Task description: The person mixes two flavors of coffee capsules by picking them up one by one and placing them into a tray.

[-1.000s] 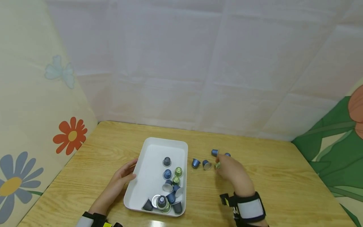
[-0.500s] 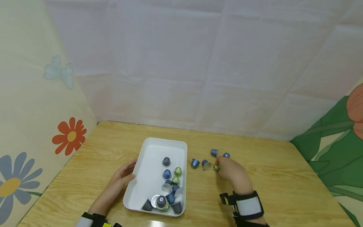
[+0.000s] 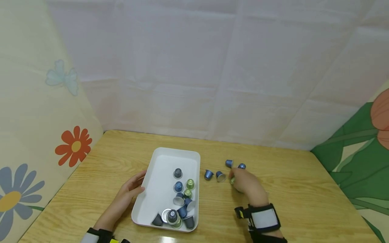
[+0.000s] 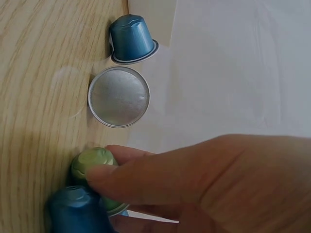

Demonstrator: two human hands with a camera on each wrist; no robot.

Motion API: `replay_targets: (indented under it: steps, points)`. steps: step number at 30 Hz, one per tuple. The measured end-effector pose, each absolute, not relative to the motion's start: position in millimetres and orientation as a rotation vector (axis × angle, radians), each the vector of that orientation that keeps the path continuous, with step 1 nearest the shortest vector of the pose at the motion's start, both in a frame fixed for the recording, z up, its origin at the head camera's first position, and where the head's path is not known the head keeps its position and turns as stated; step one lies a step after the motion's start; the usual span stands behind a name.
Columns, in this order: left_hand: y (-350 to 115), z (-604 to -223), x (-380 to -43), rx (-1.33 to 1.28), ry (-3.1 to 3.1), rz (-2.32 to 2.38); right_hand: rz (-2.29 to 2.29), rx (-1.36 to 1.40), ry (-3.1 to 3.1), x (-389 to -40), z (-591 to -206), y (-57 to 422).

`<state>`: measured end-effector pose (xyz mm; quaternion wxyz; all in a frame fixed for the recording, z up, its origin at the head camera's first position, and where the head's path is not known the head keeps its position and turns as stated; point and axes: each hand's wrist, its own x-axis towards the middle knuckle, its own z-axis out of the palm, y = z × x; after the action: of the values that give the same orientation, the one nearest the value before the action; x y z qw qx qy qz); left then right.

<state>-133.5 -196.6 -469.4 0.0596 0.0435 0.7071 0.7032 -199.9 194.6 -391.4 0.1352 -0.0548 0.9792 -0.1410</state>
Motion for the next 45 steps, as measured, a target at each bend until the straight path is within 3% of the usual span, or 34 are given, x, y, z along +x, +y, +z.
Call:
replay_targets:
  steps: [45]
  points:
    - [-196.9, -469.3, -133.8, 0.075, 2.118, 2.106, -0.427, -0.225, 2.917, -194.6, -376.0, 184.3]
